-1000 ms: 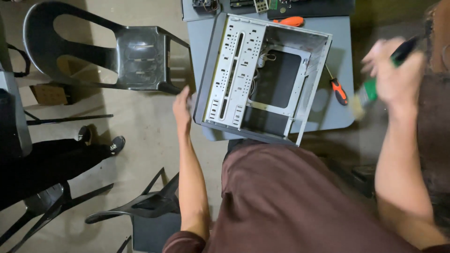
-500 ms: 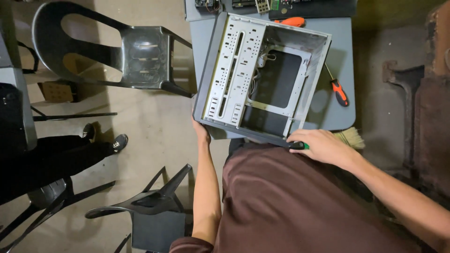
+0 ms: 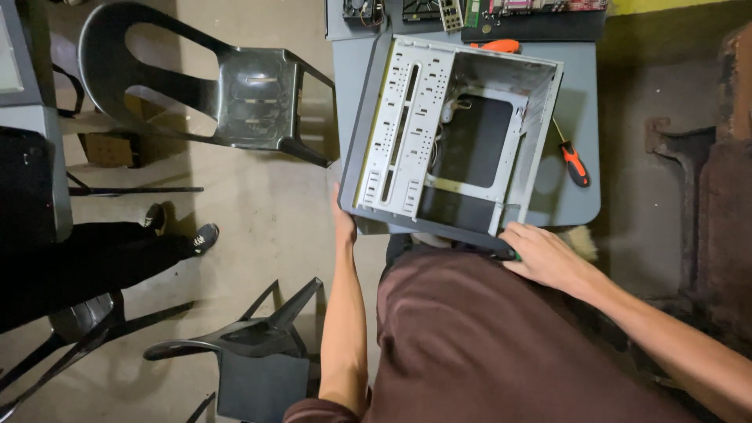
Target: Cleaning the interior and exterior of a computer case using a brush
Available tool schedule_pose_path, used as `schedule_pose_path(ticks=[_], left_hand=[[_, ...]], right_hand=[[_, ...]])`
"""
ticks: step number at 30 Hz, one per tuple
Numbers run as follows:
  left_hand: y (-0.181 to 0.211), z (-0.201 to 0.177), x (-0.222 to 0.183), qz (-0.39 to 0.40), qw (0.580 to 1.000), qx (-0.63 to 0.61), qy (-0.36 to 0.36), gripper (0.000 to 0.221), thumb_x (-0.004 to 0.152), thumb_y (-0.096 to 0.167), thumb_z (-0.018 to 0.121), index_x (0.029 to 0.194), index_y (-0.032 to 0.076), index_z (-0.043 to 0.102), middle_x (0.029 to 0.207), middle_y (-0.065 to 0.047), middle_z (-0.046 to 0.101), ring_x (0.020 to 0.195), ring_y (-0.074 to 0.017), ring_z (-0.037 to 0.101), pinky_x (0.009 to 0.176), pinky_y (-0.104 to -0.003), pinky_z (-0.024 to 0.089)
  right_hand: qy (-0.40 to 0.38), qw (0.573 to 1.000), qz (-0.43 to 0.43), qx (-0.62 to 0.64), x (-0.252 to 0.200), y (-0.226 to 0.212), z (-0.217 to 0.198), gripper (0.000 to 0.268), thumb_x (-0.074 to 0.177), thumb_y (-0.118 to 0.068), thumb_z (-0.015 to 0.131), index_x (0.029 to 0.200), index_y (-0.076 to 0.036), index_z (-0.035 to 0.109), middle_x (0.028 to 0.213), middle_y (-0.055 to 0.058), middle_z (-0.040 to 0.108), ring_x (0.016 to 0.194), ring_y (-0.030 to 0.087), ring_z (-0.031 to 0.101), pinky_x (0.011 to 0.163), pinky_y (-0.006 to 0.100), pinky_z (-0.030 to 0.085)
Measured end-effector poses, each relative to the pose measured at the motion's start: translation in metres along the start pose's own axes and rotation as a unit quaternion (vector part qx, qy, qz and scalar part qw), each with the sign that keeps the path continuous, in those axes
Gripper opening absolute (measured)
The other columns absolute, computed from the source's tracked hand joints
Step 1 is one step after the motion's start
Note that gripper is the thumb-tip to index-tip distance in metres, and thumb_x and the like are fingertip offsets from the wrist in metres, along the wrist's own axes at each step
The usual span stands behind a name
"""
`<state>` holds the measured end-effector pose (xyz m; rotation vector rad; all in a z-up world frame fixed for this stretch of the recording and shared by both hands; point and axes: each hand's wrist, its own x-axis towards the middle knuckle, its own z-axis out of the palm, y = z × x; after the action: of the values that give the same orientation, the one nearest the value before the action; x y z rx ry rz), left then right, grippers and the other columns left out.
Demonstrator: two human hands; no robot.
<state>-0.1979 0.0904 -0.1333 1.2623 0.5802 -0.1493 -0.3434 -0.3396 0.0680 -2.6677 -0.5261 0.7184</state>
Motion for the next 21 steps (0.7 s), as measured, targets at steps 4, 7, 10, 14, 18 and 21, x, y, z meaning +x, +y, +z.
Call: schedule_pose_path(ticks=[4,7,10,14,18,21], left_hand=[[0.023,-0.026,-0.041,-0.004,0.993,0.112,-0.038,0.071,0.116,0.045,0.048,0.177,0.018,0.026,0.165,-0.019,0.041,0.136,-0.0416,0.049,0.105,-0.057,0.047],[0.103,-0.020,-0.092,-0.026,0.965,0.257,-0.034,0.055,0.115,0.045,0.036,0.162,0.017,0.040,0.116,-0.013,0.048,0.093,-0.0283,0.048,0.077,-0.038,0.050],[0.200,0.020,-0.152,-0.110,0.927,0.359,-0.010,0.053,0.113,0.056,0.018,0.128,0.017,0.051,0.078,-0.003,0.029,0.072,-0.0158,0.023,0.068,-0.035,0.030],[0.255,0.047,-0.190,-0.174,0.917,0.359,0.027,0.060,0.111,0.071,0.011,0.082,0.019,0.014,0.071,0.001,0.016,0.066,-0.0156,0.014,0.066,-0.037,0.018],[0.325,0.096,-0.219,-0.237,0.887,0.386,0.092,0.095,0.102,0.069,0.016,0.165,0.006,0.047,0.177,-0.012,0.039,0.162,-0.0293,0.040,0.129,-0.047,0.030],[0.332,0.093,-0.217,-0.121,0.875,0.464,0.059,0.041,0.117,0.047,0.019,0.095,0.013,0.019,0.074,-0.018,0.035,0.077,-0.0327,0.031,0.078,-0.050,0.032]], right_hand=[[-0.037,0.999,0.010,0.035,-0.023,-0.015,-0.043,0.046,0.087,-0.038,0.085,0.120,-0.009,0.069,0.113,0.004,0.068,0.113,0.029,0.073,0.095,0.042,0.063],[-0.036,0.997,0.014,0.072,-0.033,-0.027,-0.086,0.044,0.088,-0.034,0.085,0.120,-0.011,0.066,0.111,0.003,0.067,0.106,0.025,0.070,0.091,0.040,0.059],[-0.028,0.995,0.031,0.086,-0.028,-0.031,-0.128,0.043,0.088,-0.032,0.082,0.123,-0.013,0.066,0.117,0.003,0.069,0.104,0.022,0.071,0.091,0.040,0.059],[0.035,0.997,0.065,0.003,-0.005,-0.040,-0.181,0.029,0.099,-0.054,0.064,0.103,-0.025,0.067,0.103,-0.007,0.074,0.084,0.018,0.074,0.062,0.041,0.061],[0.058,0.993,0.034,0.094,0.023,-0.033,-0.225,0.032,0.099,-0.048,0.073,0.095,-0.017,0.072,0.090,-0.003,0.070,0.070,0.016,0.065,0.064,0.035,0.053],[0.048,0.991,0.062,0.107,0.048,-0.033,-0.266,0.038,0.100,-0.050,0.070,0.102,-0.013,0.078,0.098,0.003,0.080,0.091,0.022,0.072,0.088,0.038,0.052]])
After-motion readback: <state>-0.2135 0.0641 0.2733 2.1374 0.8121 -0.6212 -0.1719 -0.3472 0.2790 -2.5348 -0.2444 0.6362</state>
